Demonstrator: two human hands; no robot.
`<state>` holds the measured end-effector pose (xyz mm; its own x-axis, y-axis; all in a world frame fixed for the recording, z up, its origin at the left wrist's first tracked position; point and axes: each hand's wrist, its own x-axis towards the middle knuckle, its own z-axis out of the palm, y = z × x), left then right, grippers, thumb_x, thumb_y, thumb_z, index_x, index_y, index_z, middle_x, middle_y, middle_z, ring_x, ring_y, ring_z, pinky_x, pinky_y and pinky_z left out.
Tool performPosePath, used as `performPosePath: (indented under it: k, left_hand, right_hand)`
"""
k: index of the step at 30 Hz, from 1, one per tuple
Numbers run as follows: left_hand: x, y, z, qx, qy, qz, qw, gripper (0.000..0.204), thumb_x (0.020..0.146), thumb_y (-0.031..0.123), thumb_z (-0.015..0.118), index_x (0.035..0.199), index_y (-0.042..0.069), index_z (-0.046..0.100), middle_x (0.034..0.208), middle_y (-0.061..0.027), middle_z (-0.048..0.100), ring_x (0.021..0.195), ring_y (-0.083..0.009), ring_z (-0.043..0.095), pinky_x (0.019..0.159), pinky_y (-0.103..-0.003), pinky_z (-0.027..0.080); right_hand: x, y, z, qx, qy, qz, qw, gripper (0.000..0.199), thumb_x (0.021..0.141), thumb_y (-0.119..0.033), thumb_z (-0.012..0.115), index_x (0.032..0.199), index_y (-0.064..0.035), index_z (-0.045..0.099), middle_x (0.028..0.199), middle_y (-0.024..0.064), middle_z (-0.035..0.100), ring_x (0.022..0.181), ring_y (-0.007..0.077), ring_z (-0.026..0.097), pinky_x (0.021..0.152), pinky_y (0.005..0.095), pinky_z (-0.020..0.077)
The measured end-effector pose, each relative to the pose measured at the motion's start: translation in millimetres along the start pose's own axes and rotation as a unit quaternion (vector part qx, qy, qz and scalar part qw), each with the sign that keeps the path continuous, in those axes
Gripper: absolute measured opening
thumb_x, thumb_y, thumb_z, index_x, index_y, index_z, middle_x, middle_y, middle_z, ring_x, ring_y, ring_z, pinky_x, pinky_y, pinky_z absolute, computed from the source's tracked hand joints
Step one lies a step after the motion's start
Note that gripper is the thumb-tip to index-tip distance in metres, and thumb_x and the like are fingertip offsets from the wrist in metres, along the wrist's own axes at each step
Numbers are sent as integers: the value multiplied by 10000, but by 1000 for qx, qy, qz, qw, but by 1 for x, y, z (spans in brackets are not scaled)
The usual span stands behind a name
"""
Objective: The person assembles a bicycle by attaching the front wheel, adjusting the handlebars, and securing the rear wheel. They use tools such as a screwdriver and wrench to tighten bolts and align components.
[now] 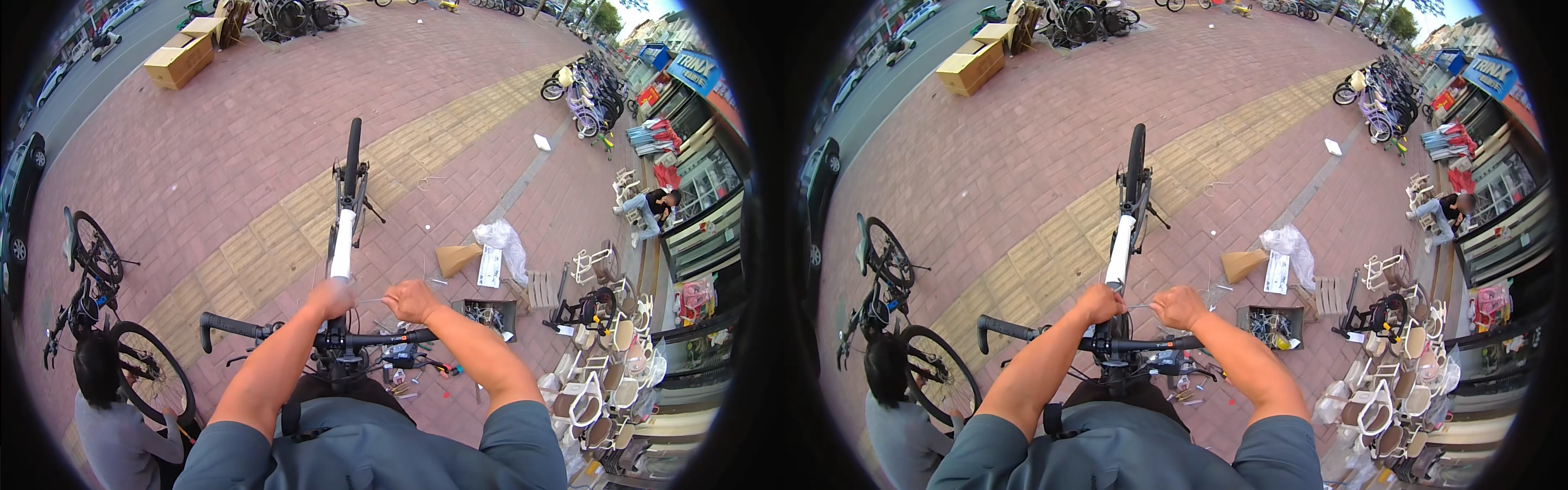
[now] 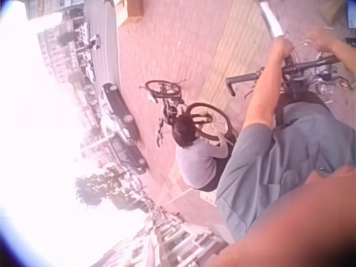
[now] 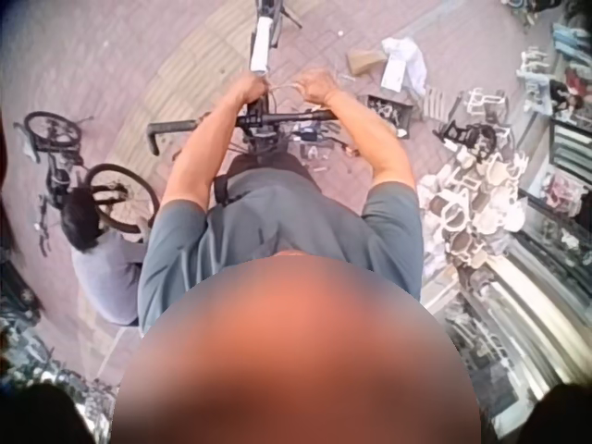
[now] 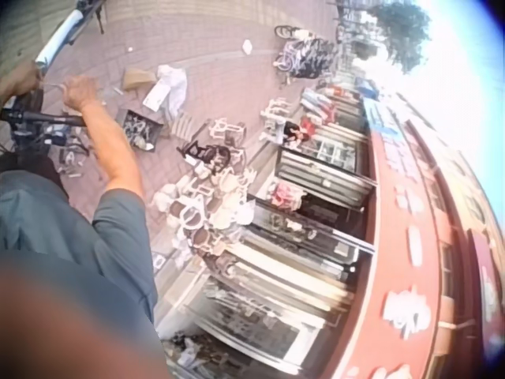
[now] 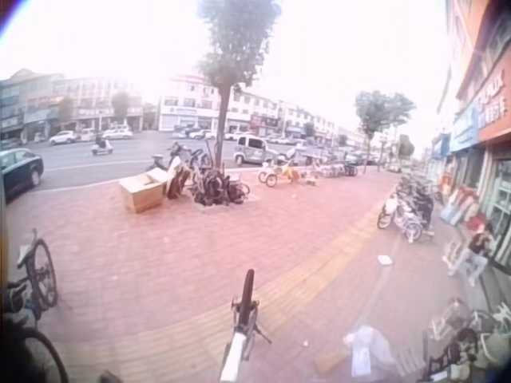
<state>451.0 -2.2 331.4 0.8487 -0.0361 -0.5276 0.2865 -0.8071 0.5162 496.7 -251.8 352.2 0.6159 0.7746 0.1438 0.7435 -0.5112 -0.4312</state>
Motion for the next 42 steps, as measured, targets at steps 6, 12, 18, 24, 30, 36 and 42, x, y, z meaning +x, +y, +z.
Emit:
performPosePath:
  k: [6,12,18,24,30,36,42]
  left_hand:
    - [-1,-3,-2,9,5,-6,1000,268,830,359,749,948,128,817,897,-112,771,869,-287,728,794,-407,563]
    - [0,-2,1,-11,-5,-4,1000,266,829,356,754,952,129,817,896,-114,771,859,-284,728,793,-402,564]
    - [-1,0,2,-1,2,15,1000,275,823,359,761,952,123,817,897,-120,770,861,-289,729,799,-401,565]
    - [-5,4,3,-6,13,10,1000,274,817,355,765,946,120,816,911,-136,767,873,-306,730,813,-411,565]
    - [-5,0,-1,-17,-17,13,1000,344,827,402,724,944,84,786,992,-184,748,949,-363,712,834,-447,563]
    - [-11,8,-4,-33,29,22,999,356,859,441,712,925,106,813,915,-173,755,887,-368,715,817,-436,557]
    - [-30,25,-43,-169,199,-12,965,450,915,434,673,895,-6,766,808,-239,720,784,-398,701,742,-462,531]
  right_hand:
    - [-10,5,-19,18,-69,-76,995,298,870,-322,746,1024,-89,643,950,124,695,940,356,674,763,470,547]
    - [-14,15,-16,38,-48,-113,992,292,880,-281,744,1093,-104,652,944,92,680,956,334,655,766,461,547]
    - [-9,13,-4,31,-41,-86,995,153,924,-274,665,949,-123,665,802,119,673,825,353,677,704,473,546]
    - [-10,4,-4,85,-69,-10,994,181,944,-267,599,915,-98,655,818,163,684,825,405,669,742,517,535]
    - [-9,6,0,95,-141,7,985,191,941,-245,616,994,-65,655,917,180,686,916,416,661,814,517,520]
    - [-16,21,-7,77,-197,52,976,255,970,-287,604,1081,-58,602,1097,195,641,1033,413,630,862,522,502]
    - [-21,35,-26,44,-148,152,976,334,982,-353,628,1122,-51,656,1053,157,701,936,337,684,817,424,543]
